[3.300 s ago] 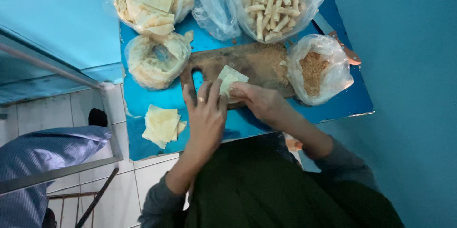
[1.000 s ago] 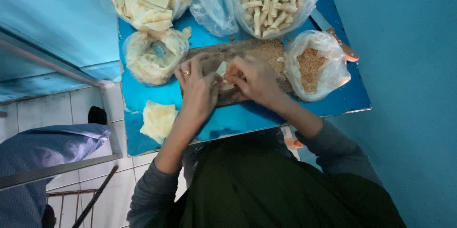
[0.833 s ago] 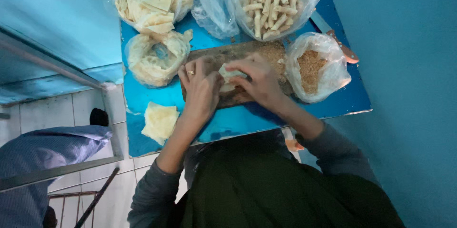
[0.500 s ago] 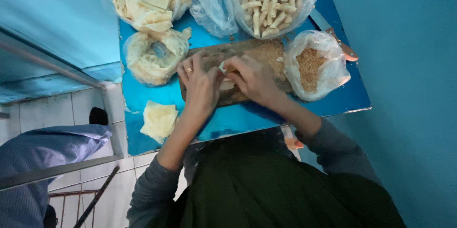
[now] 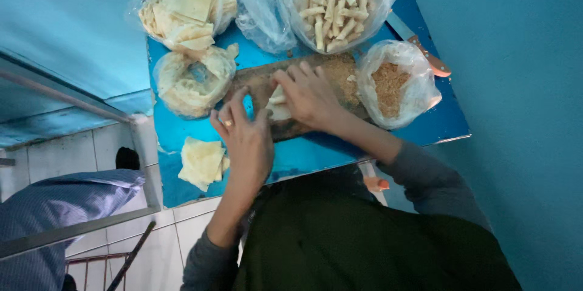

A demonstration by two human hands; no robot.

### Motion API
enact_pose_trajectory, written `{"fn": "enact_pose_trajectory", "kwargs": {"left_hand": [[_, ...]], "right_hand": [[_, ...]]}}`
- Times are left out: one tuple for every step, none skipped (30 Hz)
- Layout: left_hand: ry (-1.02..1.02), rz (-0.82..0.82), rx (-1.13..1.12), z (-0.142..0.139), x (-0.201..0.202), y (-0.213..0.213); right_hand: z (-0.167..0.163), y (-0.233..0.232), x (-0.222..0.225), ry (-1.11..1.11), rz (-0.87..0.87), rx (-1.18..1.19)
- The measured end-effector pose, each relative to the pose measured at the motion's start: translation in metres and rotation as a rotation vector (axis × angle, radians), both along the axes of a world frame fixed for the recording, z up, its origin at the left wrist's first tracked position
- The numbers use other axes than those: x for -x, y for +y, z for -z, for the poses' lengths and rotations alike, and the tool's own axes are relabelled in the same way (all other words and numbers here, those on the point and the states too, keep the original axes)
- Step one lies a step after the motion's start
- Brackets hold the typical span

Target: The person sits at a small blue table and wraps flat dough squares around a pinch of brown filling taken from a plastic bag, rolling each piece by hand on a wooden board. The finished rolled snacks are placed into a large plastic bag holding the accumulating output.

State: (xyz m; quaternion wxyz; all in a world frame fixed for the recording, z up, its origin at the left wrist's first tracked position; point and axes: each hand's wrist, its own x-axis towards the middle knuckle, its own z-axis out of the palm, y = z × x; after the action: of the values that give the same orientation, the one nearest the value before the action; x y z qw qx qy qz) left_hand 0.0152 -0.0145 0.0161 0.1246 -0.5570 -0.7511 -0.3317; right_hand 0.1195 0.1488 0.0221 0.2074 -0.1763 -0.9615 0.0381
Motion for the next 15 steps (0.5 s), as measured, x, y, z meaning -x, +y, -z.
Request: {"fn": "enact_pose_trajectory", "kwargs": {"left_hand": [[0.024,-0.022,0.029,0.0,-0.004,-0.001],[0.022,-0.031,0.039,0.001,-0.007,-0.002],[0.019,-0.039,0.048,0.002,-0.01,-0.002],[0.016,-0.046,0.055,0.004,-0.011,-0.003],[0.006,-0.047,0.05,0.006,-0.013,-0.005],[-0.004,-0.046,0.045,0.008,-0.014,-0.007],[-0.014,-0.045,0.038,0.01,-0.015,-0.008],[-0.018,-0.046,0.032,0.013,-0.015,-0.008],[-0.023,-0.049,0.026,0.015,-0.017,-0.008],[-0.028,-0.053,0.022,0.018,-0.018,-0.008],[-0.028,-0.064,0.015,0.02,-0.018,-0.009],[-0.029,-0.073,0.008,0.022,-0.019,-0.009],[-0.029,-0.079,0.0,0.023,-0.02,-0.009],[-0.031,-0.077,0.007,0.024,-0.02,-0.009],[-0.034,-0.075,0.014,0.023,-0.02,-0.009]], "right_hand": [[0.0,0.002,0.002,0.03,-0.009,-0.014],[0.0,0.004,0.005,0.06,-0.019,-0.028],[-0.002,0.007,0.006,0.09,-0.028,-0.042],[-0.004,0.011,0.007,0.081,-0.03,-0.01],[-0.007,0.016,0.006,0.071,-0.029,0.021],[-0.009,0.019,0.004,0.062,-0.026,0.052],[-0.012,0.021,0.0,0.126,-0.048,0.156],[-0.014,0.024,-0.004,0.193,-0.072,0.257],[-0.016,0.024,-0.008,0.259,-0.098,0.359],[-0.015,0.02,-0.009,0.255,-0.138,0.244],[-0.012,0.013,-0.012,0.25,-0.176,0.128],[-0.009,0.007,-0.013,0.245,-0.21,0.01],[-0.007,0.001,-0.015,0.233,-0.206,-0.006],[-0.005,-0.003,-0.017,0.221,-0.198,-0.024],[-0.005,-0.006,-0.019,0.208,-0.191,-0.041]]}}
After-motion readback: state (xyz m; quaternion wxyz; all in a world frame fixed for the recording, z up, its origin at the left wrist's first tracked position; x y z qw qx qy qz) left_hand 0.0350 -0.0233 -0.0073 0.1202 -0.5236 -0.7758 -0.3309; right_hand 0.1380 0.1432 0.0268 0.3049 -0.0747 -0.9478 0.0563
